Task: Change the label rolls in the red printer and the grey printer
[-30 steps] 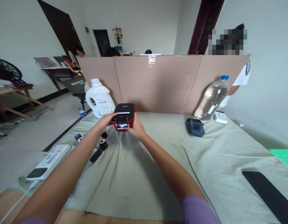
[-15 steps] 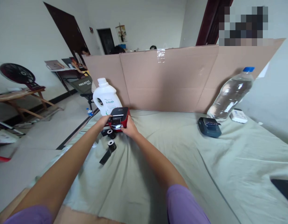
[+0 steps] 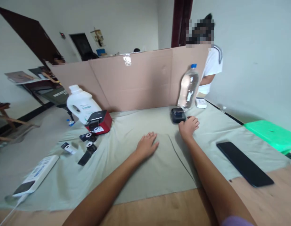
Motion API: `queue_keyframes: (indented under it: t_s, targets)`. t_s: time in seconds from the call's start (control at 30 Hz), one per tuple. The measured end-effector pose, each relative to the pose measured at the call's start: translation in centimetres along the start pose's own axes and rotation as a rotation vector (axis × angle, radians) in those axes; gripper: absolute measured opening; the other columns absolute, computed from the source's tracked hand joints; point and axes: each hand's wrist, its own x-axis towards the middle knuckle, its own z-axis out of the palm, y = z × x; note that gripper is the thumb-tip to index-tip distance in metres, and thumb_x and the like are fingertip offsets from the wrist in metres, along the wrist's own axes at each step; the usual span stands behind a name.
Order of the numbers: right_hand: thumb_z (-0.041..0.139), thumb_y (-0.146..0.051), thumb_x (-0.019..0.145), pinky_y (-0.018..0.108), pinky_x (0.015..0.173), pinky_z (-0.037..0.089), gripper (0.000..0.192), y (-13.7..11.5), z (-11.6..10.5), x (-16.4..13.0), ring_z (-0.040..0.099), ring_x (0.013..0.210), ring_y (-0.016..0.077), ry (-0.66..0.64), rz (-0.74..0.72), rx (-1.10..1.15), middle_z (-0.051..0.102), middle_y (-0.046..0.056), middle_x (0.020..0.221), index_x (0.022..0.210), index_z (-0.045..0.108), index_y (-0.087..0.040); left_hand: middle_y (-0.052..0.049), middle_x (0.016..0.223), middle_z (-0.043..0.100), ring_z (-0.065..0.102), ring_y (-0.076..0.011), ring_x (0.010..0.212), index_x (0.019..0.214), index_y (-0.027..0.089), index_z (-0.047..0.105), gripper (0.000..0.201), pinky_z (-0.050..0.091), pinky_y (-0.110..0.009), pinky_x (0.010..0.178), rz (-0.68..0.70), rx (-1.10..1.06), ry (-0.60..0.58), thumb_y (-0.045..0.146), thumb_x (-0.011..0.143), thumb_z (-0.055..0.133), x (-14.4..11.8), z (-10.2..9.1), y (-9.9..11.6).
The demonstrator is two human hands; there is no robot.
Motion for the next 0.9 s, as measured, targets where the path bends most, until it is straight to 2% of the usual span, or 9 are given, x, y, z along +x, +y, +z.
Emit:
queue_keyframes:
  t_s: [0.1,0.2,0.33,0.47,0.6,0.73,0.8,0.9]
  targets:
    - [0.059,-0.034,0.079,0.052,0.105,0.033,0.062,1.7,0.1,1.8,0.043,0.129,0.0403,-0.197,0.048,-0.030,0.049,0.024,0.138,0.134,0.043,-0.010,-0.007,0.170,0.019,0.013,-0.0305,0.158,0.161,0.021,0.029,0.068,0.012,-0.057,0.128,0.018,0.147,-0.041,0.054,0.102,0.033,-0.7,2.4,2.4]
    - [0.064,-0.055,0.078,0.053,0.106,0.030,0.078,1.2,1.2,2.9,0.041,0.131,0.0422,-0.312,-0.025,-0.068,0.050,0.024,0.139,0.139,0.041,-0.011,-0.006,0.170,0.017,0.012,-0.0288,0.158,0.163,0.019,0.022,0.072,0.014,-0.055,0.128,0.017,0.213,-0.056,0.056,0.102,0.027,-1.1,2.5,2.8]
    - [0.071,-0.062,0.072,0.054,0.104,0.029,0.089,-0.4,2.2,3.8,0.041,0.130,0.0427,-0.301,-0.099,-0.123,0.055,0.025,0.133,0.138,0.042,-0.010,-0.006,0.170,0.017,0.013,-0.0297,0.158,0.162,0.019,0.026,0.071,0.015,-0.056,0.128,0.028,0.220,-0.056,0.058,0.102,0.026,-1.6,2.4,2.8]
    - [0.075,-0.058,0.069,0.051,0.101,0.032,0.083,-1.6,1.9,3.3,0.046,0.126,0.0410,-0.234,-0.098,-0.125,0.060,0.026,0.126,0.129,0.050,-0.007,-0.005,0.170,0.017,0.012,-0.0301,0.158,0.162,0.021,0.025,0.072,0.014,-0.056,0.128,0.110,0.197,-0.068,0.060,0.101,0.027,-2.7,2.7,3.0]
    - [0.070,-0.059,0.074,0.049,0.098,0.033,0.075,-3.4,0.5,-0.4,0.050,0.121,0.0402,-0.228,-0.184,-0.070,0.063,0.025,0.124,0.127,0.053,-0.009,-0.006,0.170,0.019,0.013,-0.0295,0.158,0.162,0.020,0.026,0.072,0.014,-0.055,0.128,0.161,0.169,-0.072,0.059,0.101,0.028,-3.2,2.9,3.3]
    - [0.066,-0.061,0.073,0.047,0.098,0.034,0.072,-6.8,-1.1,-6.8,0.054,0.118,0.0388,-0.294,-0.366,-0.024,0.067,0.021,0.120,0.124,0.056,-0.011,-0.011,0.167,0.029,0.020,-0.0313,0.156,0.159,0.015,0.032,0.070,0.016,-0.056,0.127,0.173,0.148,-0.077,0.055,0.101,0.034,-3.6,2.4,3.9]
    - [0.065,-0.062,0.073,0.046,0.097,0.034,0.071,-8.5,-1.7,-9.9,0.055,0.116,0.0388,-0.339,-0.432,-0.030,0.068,0.022,0.117,0.120,0.059,-0.010,-0.014,0.163,0.037,0.026,-0.0324,0.154,0.157,0.013,0.036,0.069,0.018,-0.055,0.127,0.210,0.113,-0.078,0.053,0.100,0.039,-4.7,2.1,4.4]
    - [0.064,-0.062,0.074,0.047,0.096,0.034,0.068,-10.5,-2.1,-13.5,0.057,0.111,0.0396,-0.376,-0.489,-0.061,0.069,0.024,0.111,0.113,0.063,-0.007,-0.015,0.159,0.043,0.031,-0.0315,0.152,0.154,0.014,0.041,0.066,0.018,-0.050,0.127,0.336,0.024,-0.088,0.049,0.098,0.047,-7.7,1.6,5.3]
